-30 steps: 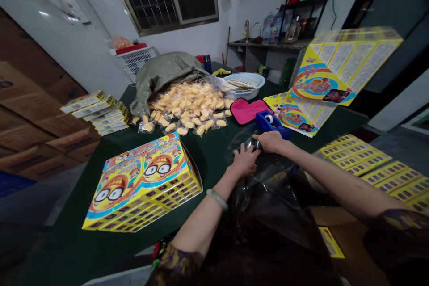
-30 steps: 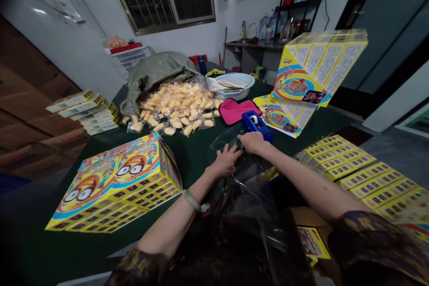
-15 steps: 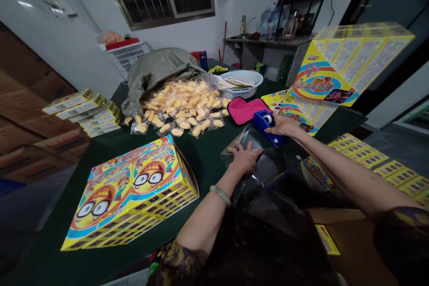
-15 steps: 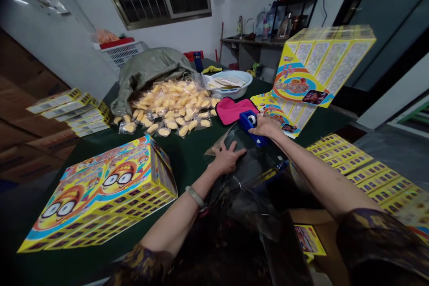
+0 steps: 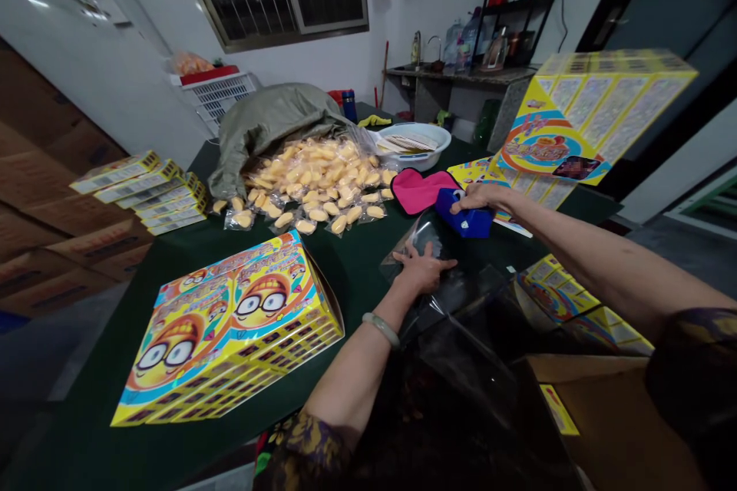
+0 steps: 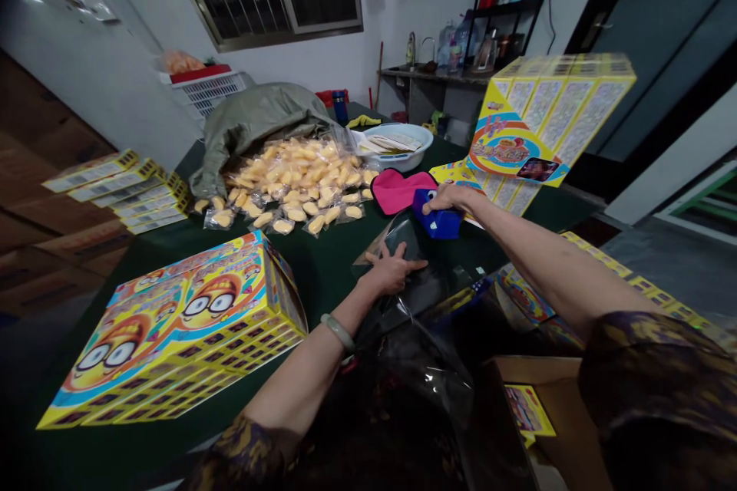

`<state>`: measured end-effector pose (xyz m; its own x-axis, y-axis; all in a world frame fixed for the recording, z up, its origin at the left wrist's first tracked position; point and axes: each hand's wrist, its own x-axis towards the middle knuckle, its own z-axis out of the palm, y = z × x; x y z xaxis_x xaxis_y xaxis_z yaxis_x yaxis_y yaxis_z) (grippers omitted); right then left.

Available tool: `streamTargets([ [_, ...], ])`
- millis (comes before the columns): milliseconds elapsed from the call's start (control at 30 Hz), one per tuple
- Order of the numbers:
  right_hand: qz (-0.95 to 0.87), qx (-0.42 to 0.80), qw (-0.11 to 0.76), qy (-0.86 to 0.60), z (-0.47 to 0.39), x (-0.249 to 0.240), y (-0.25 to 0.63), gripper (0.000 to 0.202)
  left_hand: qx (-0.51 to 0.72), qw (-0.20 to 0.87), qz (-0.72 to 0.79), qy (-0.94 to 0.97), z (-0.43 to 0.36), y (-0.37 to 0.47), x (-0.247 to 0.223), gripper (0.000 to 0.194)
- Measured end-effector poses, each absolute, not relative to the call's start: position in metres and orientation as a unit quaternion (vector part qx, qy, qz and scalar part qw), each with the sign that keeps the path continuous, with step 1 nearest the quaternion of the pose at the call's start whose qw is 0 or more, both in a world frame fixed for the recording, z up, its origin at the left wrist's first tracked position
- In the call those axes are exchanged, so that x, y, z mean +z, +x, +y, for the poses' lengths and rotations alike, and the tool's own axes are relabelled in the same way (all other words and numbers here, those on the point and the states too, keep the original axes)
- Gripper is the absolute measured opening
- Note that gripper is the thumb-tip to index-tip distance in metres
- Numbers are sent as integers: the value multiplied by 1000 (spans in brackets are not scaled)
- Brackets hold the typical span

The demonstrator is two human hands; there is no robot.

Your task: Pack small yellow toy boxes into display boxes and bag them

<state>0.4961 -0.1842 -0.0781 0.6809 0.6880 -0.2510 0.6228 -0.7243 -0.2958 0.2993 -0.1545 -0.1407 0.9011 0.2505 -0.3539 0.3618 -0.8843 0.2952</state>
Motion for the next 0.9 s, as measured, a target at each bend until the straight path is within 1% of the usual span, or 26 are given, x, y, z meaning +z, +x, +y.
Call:
streamTargets([
  [100, -346, 175, 57, -920, -185, -90, 482, 38, -154, 165, 157, 961, -155, 298, -142, 61],
  [200, -329, 118, 45, -936, -186, -103, 471, 57, -133, 151, 145, 969, -163, 289, -140, 60],
  [267, -323, 89, 50, -941, -189, -108, 466, 66, -111, 146, 137, 973, -173, 274, -135, 62],
  [333, -324, 78, 53, -941, -194, -107, 460, 69, -75, 174, 122, 974, -184, 253, -127, 64],
  [400, -336, 37, 73, -938, -202, -101, 445, 67, -1, 255, 93, 963, -192, 226, -117, 65],
  [433, -351, 7, 112, -930, -208, -96, 434, 65, 50, 304, 79, 948, -193, 213, -111, 65],
  [467, -375, -11, 176, -910, -215, -90, 420, 63, 103, 347, 74, 929, -193, 199, -106, 63],
  [500, -409, -8, 258, -875, -222, -83, 403, 62, 151, 374, 82, 911, -192, 186, -100, 62],
  [533, -449, 29, 350, -821, -231, -75, 384, 62, 189, 385, 103, 897, -191, 173, -95, 60],
  [567, -492, 108, 421, -754, -240, -68, 365, 63, 217, 384, 130, 888, -189, 161, -90, 59],
  [600, -532, 196, 455, -686, -249, -62, 346, 67, 236, 375, 162, 882, -188, 150, -86, 58],
  [633, -567, 257, 454, -637, -256, -56, 329, 73, 251, 364, 192, 876, -188, 140, -82, 56],
  [700, -616, 309, 402, -603, -267, -50, 303, 86, 280, 350, 239, 861, -190, 121, -75, 49],
  [767, -631, 289, 360, -624, -269, -51, 288, 93, 319, 353, 279, 834, -194, 104, -69, 38],
  [800, -628, 271, 354, -638, -266, -53, 285, 92, 340, 364, 295, 815, -196, 95, -67, 33],
  [833, -625, 254, 356, -647, -261, -55, 283, 90, 363, 385, 307, 791, -198, 87, -65, 29],
  [900, -618, 237, 370, -652, -249, -59, 282, 85, 398, 460, 312, 730, -202, 70, -59, 27],
])
